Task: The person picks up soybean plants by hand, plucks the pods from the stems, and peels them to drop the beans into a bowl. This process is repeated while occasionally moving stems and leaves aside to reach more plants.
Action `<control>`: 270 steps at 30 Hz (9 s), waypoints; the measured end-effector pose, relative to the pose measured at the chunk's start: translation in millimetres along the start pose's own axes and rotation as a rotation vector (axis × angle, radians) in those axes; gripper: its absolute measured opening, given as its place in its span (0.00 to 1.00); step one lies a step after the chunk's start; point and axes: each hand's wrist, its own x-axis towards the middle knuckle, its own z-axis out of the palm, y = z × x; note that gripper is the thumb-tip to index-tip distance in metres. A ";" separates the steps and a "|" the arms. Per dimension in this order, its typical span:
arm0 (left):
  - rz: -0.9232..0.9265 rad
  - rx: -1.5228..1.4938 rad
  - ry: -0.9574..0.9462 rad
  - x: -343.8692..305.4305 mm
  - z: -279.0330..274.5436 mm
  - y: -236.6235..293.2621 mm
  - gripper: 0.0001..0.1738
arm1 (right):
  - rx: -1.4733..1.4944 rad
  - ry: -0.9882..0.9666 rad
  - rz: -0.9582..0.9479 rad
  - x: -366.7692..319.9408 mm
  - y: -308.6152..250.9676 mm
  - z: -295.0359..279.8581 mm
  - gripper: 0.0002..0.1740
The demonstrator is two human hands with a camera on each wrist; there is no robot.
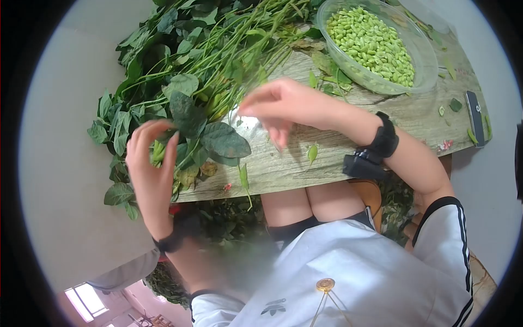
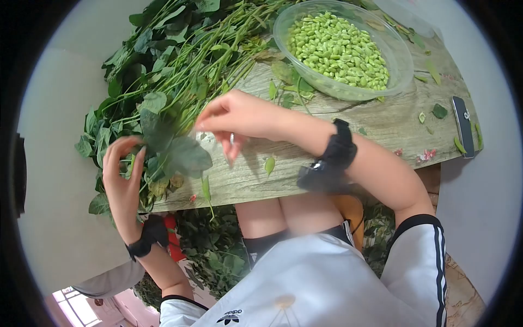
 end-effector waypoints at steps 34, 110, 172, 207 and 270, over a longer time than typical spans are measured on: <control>0.157 0.394 0.034 87.9 95.4 -86.9 0.11 | -1.579 0.590 -0.613 77.4 -19.7 55.8 0.04; -0.237 -1.294 -0.474 61.0 127.1 62.9 0.23 | -0.743 0.688 -0.617 -39.5 5.9 -22.9 0.25; -0.354 -1.658 -0.741 59.7 140.9 50.5 0.23 | -0.934 0.630 -0.709 -34.7 19.0 -35.5 0.07; -0.300 -1.172 -0.545 64.1 131.4 59.8 0.16 | 0.083 0.458 -0.182 -26.2 22.2 -29.7 0.22; 0.094 -0.940 -0.272 138.3 97.1 135.6 0.17 | 0.006 0.505 -0.272 -26.6 27.6 -33.6 0.25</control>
